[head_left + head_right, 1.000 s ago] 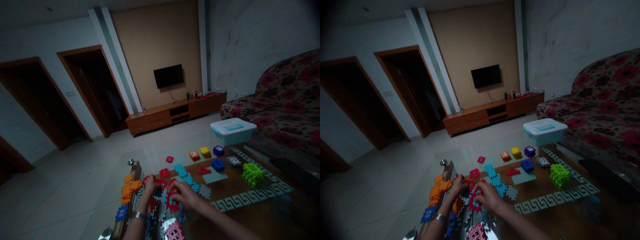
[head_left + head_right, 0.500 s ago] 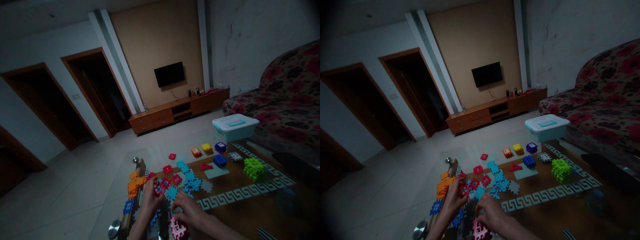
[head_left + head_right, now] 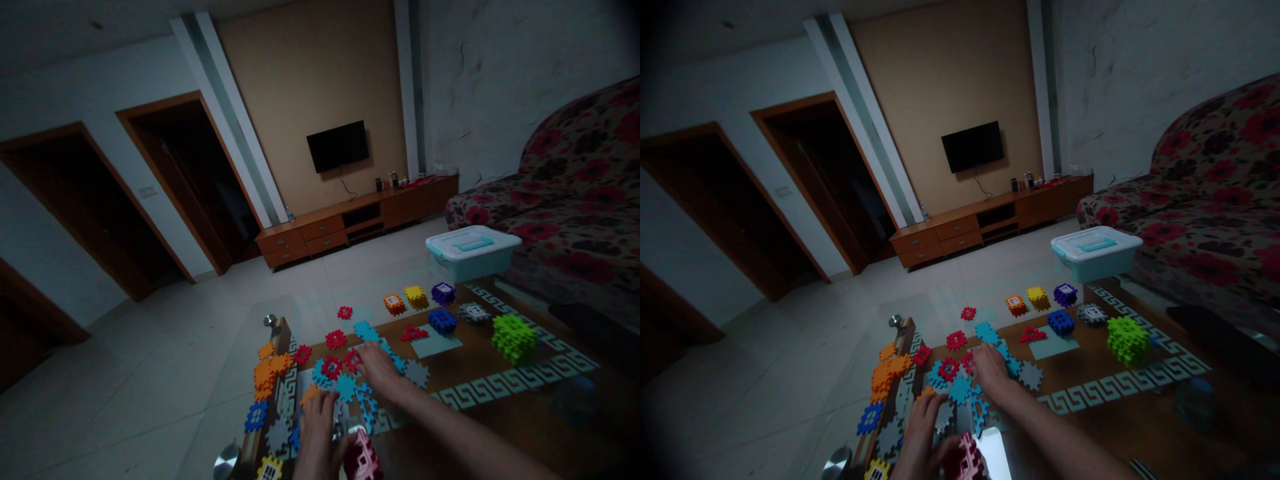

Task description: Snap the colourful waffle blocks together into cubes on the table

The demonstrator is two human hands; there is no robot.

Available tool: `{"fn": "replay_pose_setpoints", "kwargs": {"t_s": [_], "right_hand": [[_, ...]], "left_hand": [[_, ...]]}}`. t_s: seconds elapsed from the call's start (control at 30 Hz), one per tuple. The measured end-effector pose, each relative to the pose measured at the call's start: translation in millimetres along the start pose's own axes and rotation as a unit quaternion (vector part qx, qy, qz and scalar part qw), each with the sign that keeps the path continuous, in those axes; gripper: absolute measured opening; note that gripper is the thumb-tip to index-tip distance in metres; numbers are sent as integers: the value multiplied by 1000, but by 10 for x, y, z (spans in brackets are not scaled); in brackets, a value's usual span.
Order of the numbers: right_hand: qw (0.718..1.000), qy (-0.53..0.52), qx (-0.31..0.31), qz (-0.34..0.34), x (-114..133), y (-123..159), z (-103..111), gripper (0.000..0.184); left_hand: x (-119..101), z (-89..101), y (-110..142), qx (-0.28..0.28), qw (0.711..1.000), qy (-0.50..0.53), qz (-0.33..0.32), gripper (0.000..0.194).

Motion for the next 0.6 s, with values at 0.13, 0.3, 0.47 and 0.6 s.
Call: {"fn": "replay_pose_setpoints", "kwargs": {"t_s": [0.13,0.3,0.47,0.6], "right_hand": [[998,10,8,-69,103,-260,-67,34],[993,-4,19,-115,94,-435,-125,45],[994,-47,17,-97,39,-397,-23,22],[994,-97,-20,-44,8,-213,193,24]], "left_hand": [[-79,233,-437,-50,993,-83,62,46],[-207,125,-870,-56,986,-121,98,37],[-245,43,-977,-67,983,-143,97,35],[-272,65,-992,-76,985,-136,73,39]]}}
Point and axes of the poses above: each hand's wrist, its own y-axis away from the middle knuckle, its own z-axis out of the back of the hand, x = y × z, the point moved 6 cm from there along -y, towards the middle knuckle, and after that the axes turned 9 degrees about z, right-handed, at the moved point
